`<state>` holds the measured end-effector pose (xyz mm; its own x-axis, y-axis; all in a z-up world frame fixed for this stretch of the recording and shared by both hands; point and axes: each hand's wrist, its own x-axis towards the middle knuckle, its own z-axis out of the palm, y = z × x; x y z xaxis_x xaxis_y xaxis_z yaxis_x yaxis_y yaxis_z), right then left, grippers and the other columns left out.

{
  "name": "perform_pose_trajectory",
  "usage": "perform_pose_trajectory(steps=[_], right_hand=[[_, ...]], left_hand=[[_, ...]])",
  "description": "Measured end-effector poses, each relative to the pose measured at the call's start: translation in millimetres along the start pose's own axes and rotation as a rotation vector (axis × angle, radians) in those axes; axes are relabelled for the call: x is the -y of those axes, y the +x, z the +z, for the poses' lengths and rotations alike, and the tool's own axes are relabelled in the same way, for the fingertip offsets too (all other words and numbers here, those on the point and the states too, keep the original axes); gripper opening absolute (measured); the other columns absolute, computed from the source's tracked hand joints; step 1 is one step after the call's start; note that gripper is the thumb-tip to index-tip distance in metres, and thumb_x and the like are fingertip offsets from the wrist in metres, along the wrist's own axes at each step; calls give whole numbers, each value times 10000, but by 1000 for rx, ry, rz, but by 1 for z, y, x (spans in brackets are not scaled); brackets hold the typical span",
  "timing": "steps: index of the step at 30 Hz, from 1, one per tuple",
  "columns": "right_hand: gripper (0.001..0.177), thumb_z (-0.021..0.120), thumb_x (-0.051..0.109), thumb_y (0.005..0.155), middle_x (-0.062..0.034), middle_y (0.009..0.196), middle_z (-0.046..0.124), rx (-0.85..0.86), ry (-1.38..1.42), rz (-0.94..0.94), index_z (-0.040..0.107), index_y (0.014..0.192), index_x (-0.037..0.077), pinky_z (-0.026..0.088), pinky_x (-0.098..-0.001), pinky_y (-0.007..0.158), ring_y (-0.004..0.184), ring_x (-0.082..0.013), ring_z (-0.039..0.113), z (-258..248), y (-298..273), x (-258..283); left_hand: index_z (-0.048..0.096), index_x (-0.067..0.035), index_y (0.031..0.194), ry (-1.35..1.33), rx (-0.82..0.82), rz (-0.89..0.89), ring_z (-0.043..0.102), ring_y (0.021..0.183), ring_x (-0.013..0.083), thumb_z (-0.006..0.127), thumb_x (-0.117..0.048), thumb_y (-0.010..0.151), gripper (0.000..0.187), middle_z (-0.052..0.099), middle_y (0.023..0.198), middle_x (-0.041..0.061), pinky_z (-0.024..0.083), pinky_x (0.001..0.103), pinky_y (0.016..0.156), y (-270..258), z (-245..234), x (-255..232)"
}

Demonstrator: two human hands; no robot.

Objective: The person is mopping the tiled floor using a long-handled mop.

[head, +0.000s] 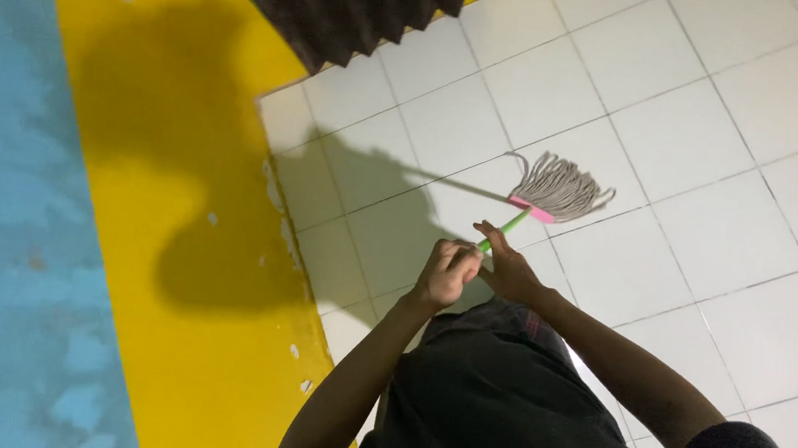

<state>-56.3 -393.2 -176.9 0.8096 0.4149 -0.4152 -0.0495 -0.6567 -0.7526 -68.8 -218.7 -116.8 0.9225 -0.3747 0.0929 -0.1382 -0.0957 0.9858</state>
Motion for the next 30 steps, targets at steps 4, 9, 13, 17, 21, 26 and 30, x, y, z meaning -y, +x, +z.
perform_pose_trajectory(steps=[4,9,13,17,21,26,30], right_hand=[[1017,790,83,766,-240,1606,231,3,134,-316,137,1544,47,519,-485,1048,1282,-383,558,86,19,-34],[796,690,141,889,-187,1599,348,202,85,-235,274,1564,75,598,-433,974,1278,-333,618,161,16,1],[703,680,214,900,-201,1521,478,330,61,-363,380,1526,104,585,-430,949,1223,-330,634,202,-1,43],[542,797,246,894,-266,1504,445,397,-177,-713,592,1379,119,490,-465,985,1252,-367,543,226,-16,81],[708,749,265,813,-136,1285,643,600,142,-582,460,1430,71,539,-419,962,1137,-253,654,233,-26,88],[539,728,242,841,-119,1199,673,579,186,-634,526,1310,69,547,-409,931,1064,-228,667,234,-31,79],[406,712,223,863,-105,1130,698,533,232,-664,580,1214,69,552,-401,906,1006,-209,677,213,-33,56]], left_hand=[[450,-22,624,117,-41,-35,470,521,209,504,-145,973,374,487,562,85,381,374,565,-57,-15,-39],[506,-15,658,183,-177,-123,520,543,254,525,-161,985,358,527,585,96,411,407,576,-139,-42,-51],[677,49,977,853,-380,374,592,781,381,502,-127,1117,285,614,832,195,457,461,733,-217,-43,-53],[598,64,696,345,-500,-445,583,633,395,594,-228,968,400,585,652,231,449,510,639,-252,-37,-83],[644,51,763,442,-529,-530,652,705,407,568,-271,995,405,630,711,255,500,488,704,-275,-27,-94],[717,28,918,651,-703,-65,662,835,441,565,-246,996,323,704,901,250,522,476,736,-270,-13,-126],[704,1,758,516,-559,-311,671,636,339,617,-326,973,401,697,714,179,528,427,655,-252,1,-144]])
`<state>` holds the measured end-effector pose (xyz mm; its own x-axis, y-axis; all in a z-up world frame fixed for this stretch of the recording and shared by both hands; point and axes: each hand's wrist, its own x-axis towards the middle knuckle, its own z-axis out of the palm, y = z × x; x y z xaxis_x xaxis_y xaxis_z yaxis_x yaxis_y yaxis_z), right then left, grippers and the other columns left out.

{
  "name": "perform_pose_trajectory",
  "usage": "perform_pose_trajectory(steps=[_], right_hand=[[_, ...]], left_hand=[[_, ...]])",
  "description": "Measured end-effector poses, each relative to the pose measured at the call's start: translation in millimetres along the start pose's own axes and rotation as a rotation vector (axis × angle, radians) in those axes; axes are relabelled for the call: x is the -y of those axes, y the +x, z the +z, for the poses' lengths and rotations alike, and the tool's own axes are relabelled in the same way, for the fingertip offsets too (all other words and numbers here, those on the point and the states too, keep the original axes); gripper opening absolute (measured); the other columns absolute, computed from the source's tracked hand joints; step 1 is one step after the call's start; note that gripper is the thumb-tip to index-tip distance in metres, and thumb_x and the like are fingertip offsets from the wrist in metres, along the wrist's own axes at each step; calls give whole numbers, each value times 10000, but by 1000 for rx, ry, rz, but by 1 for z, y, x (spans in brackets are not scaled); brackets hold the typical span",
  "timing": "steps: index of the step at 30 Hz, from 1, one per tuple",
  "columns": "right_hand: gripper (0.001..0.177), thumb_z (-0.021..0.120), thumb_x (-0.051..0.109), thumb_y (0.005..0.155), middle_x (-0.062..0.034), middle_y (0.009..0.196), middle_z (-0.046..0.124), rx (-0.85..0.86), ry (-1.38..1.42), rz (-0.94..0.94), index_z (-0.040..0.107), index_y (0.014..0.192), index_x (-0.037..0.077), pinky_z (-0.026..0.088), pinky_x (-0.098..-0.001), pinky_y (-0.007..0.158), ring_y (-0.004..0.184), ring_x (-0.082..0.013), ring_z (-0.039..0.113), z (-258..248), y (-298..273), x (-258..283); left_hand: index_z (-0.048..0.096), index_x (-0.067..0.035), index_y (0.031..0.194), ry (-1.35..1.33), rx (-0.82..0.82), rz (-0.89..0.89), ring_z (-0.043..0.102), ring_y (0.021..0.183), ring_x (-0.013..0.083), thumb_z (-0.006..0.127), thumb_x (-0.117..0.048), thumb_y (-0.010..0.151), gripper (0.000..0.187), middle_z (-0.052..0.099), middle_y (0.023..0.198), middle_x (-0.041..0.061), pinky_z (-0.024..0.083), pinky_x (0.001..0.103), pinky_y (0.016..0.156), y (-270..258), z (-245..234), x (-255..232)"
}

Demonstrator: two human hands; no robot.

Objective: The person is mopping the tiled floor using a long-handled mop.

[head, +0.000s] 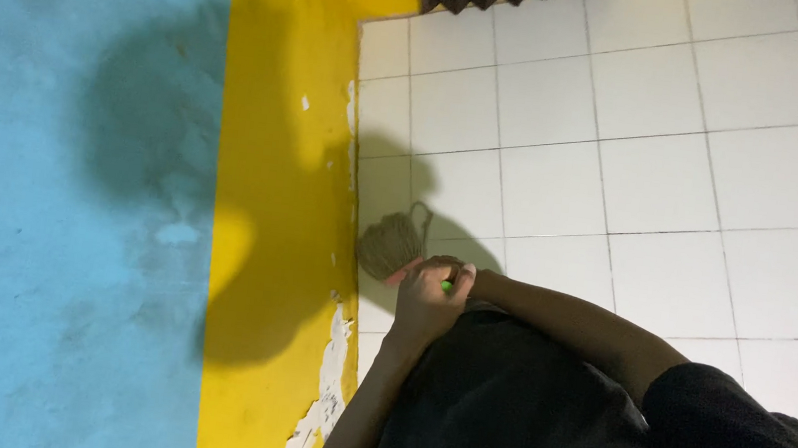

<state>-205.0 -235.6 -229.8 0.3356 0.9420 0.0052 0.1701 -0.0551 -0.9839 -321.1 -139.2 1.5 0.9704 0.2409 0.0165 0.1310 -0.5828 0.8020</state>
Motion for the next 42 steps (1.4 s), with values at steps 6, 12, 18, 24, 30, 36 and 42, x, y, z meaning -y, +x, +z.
perform_pose_trajectory(steps=[6,12,18,24,30,36,42], right_hand=[[218,688,196,897,-84,1026,734,-170,23,-38,660,1071,67,561,-389,868,920,-179,691,-48,-68,-14],[127,663,168,931,-63,922,771,-334,54,-57,740,927,66,569,-377,830,833,-149,706,-77,-164,-44],[90,698,181,816,-46,804,740,-480,-576,155,741,813,102,516,-390,853,771,-191,675,-105,-248,2],[143,682,225,862,-56,747,704,-493,-934,581,722,787,110,491,-389,911,743,-216,658,-119,-331,29],[228,656,299,862,-34,786,763,-671,-853,666,750,724,143,415,-441,1047,741,-219,696,-114,-388,18],[194,641,325,817,-35,824,771,-720,-813,808,768,757,190,401,-405,1080,797,-205,712,-94,-400,18],[321,610,396,964,-142,933,766,-708,-816,861,780,948,124,472,-432,987,872,-261,725,-47,-390,-20]], left_hand=[[685,-19,740,91,403,-116,633,596,276,500,-435,1112,588,633,642,131,518,404,631,23,73,-10],[750,-36,898,-58,433,234,697,773,220,500,-400,1051,467,727,806,88,544,399,730,26,135,-85],[733,-31,858,-148,625,430,677,741,211,548,-397,1039,448,717,806,92,521,365,715,19,210,-103],[684,-30,734,-252,807,560,590,631,182,589,-385,1024,468,633,653,66,474,354,656,8,266,-143],[543,-25,623,-221,914,615,485,579,177,606,-329,1024,507,502,592,59,438,359,648,-13,303,-158],[543,-39,629,-338,891,518,455,586,156,613,-290,1000,453,493,602,39,423,349,622,-31,319,-125],[467,-94,609,-615,756,342,394,511,129,485,-268,1047,471,475,582,2,456,328,625,-67,326,-52]])
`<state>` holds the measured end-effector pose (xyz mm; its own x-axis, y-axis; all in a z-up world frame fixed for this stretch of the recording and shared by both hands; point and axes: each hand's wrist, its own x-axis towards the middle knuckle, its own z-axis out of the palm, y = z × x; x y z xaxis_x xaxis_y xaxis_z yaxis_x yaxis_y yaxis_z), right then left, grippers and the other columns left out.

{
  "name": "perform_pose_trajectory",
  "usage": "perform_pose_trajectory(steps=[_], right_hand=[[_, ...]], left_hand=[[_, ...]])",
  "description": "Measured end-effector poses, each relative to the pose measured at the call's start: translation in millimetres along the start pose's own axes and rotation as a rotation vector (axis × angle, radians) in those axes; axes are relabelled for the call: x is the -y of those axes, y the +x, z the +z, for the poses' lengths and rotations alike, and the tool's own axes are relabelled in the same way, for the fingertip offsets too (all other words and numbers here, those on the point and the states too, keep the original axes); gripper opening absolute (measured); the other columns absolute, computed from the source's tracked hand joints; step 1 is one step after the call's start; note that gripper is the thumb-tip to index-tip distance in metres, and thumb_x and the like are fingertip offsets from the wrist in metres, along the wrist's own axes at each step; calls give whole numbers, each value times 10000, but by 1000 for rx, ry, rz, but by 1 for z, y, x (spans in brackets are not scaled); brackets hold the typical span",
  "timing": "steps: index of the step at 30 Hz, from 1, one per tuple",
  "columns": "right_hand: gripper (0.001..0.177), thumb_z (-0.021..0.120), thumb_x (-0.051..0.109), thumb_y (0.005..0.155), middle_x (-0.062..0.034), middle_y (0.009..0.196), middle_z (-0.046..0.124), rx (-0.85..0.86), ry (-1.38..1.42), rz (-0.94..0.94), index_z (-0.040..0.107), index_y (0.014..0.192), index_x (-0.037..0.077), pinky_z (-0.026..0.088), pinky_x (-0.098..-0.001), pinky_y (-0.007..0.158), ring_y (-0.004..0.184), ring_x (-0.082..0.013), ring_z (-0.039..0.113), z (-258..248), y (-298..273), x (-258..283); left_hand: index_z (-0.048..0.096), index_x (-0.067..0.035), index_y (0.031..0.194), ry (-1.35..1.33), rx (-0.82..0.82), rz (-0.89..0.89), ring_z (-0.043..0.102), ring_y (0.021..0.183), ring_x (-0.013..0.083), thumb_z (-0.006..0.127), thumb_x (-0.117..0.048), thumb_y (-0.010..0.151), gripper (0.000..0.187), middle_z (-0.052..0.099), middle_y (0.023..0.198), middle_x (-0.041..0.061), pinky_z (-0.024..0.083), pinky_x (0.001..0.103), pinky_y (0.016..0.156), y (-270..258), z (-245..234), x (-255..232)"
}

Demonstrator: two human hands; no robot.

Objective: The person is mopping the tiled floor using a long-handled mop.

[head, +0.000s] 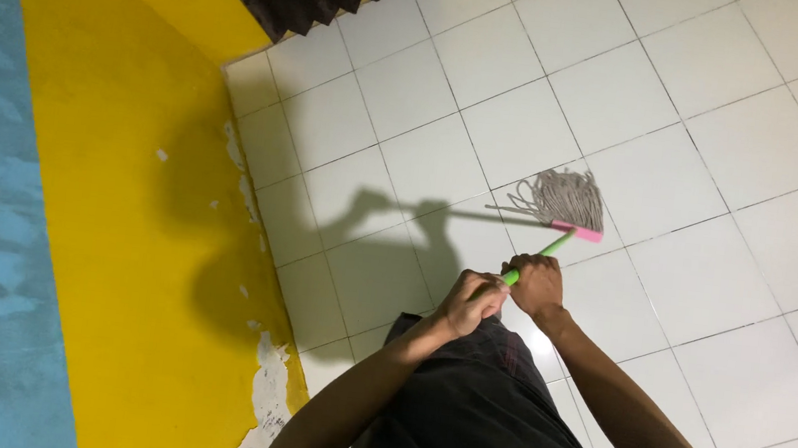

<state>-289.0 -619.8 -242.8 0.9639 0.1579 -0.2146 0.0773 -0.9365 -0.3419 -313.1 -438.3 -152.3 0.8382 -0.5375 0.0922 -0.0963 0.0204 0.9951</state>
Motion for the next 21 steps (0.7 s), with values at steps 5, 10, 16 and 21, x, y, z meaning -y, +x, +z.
perform_pose_trajectory(steps=[5,10,16,21], right_hand=[[336,629,380,920,-141,976,772,-155,94,-159,781,920,80,484,-445,977,1000,-327,699,19,-28,44],[285,608,311,993,-131,891,736,5,25,-299,738,939,63,601,-373,765,757,-239,705,71,-42,95],[172,659,198,945,-122,916,709,32,212,-691,710,980,37,612,-343,658,759,-236,684,231,-54,133],[148,700,221,874,-70,861,704,159,213,-790,709,830,80,588,-383,764,830,-244,682,132,-144,248]], left_hand=[[398,-129,617,-123,-85,67,396,537,137,421,-221,1101,494,418,562,-8,439,350,666,-47,-17,-28],[447,-84,628,136,-82,-185,372,460,166,407,-235,1033,434,417,521,8,352,366,504,-118,-33,-49],[445,-39,655,227,-247,-137,466,511,258,415,-197,1009,389,457,566,90,392,412,561,-228,-35,-124],[483,-20,697,327,-401,-184,500,568,268,468,-160,1031,363,484,620,114,400,423,586,-317,-16,-127]])
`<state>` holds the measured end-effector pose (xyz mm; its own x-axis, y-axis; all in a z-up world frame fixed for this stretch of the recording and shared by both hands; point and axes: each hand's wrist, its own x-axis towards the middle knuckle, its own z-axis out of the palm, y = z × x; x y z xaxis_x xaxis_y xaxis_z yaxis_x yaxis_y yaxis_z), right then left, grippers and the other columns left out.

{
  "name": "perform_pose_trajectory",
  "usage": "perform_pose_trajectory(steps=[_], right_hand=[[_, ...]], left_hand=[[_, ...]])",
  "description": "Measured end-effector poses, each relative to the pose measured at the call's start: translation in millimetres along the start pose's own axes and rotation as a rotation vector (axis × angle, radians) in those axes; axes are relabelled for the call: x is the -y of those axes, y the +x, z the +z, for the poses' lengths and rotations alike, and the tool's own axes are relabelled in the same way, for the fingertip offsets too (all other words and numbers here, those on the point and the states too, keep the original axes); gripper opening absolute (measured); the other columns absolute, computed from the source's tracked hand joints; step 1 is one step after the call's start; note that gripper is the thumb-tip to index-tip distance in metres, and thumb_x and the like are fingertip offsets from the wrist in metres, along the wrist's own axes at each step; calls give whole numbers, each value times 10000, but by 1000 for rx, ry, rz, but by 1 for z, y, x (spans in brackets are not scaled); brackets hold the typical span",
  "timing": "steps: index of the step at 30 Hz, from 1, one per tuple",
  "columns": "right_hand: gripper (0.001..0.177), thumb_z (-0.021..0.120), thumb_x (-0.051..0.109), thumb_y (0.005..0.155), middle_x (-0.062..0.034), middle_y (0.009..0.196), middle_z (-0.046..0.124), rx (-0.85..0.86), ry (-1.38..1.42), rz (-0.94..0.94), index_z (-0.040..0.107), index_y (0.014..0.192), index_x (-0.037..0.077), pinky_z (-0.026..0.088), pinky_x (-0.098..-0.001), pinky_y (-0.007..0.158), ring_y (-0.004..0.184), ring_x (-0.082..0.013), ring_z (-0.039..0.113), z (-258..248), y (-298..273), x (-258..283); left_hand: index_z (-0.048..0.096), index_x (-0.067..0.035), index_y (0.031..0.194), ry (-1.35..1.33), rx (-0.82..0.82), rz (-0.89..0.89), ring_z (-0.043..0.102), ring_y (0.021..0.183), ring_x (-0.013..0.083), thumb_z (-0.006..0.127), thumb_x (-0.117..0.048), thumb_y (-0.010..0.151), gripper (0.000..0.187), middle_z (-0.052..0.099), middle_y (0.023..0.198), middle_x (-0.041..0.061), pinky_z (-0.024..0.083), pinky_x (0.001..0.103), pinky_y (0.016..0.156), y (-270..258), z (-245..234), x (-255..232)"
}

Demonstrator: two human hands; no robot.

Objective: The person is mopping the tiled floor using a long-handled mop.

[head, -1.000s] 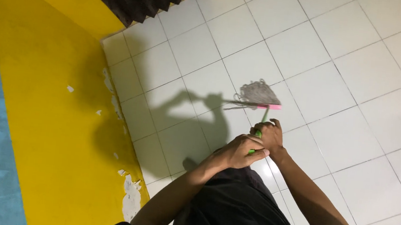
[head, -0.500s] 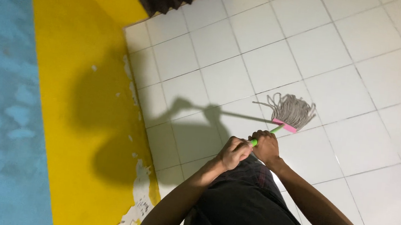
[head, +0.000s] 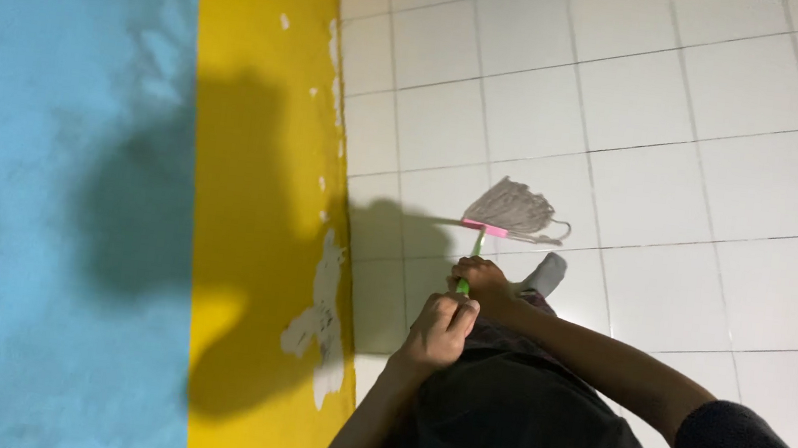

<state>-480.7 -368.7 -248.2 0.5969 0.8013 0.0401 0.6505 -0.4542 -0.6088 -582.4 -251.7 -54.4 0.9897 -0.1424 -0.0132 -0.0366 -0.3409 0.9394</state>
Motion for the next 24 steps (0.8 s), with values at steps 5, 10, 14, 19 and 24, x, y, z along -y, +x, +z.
perform_pose_trajectory(steps=[5,10,14,19,24], right_hand=[[164,703,245,856,-80,860,703,-27,175,-60,693,819,85,574,-396,765,868,-265,681,31,7,55],[196,700,262,882,-79,867,683,76,157,-294,663,840,74,557,-400,734,816,-259,656,51,-4,56],[205,698,258,867,-76,829,664,110,121,-334,644,807,70,547,-401,720,783,-249,644,37,-18,54],[219,696,254,848,-73,782,641,113,68,-348,620,765,66,534,-401,704,742,-235,629,6,-38,36],[237,693,249,830,-70,735,618,100,17,-296,596,724,61,521,-402,687,702,-222,615,-36,-84,1]], left_hand=[[643,48,919,586,-264,379,547,718,310,568,-25,1032,155,543,777,153,441,440,646,-65,1,2],[741,45,1156,1018,-395,350,612,844,277,625,-110,1106,200,600,902,138,534,405,750,-97,22,43],[717,57,952,152,-35,-797,651,942,300,362,-493,1136,680,642,937,158,478,513,885,-72,16,-32],[696,64,887,340,49,-472,702,814,363,417,-597,1063,739,663,784,213,566,518,859,-58,27,-86],[745,-13,986,272,-34,-122,707,811,307,462,-482,1079,555,728,822,161,545,483,818,-34,92,-59]])
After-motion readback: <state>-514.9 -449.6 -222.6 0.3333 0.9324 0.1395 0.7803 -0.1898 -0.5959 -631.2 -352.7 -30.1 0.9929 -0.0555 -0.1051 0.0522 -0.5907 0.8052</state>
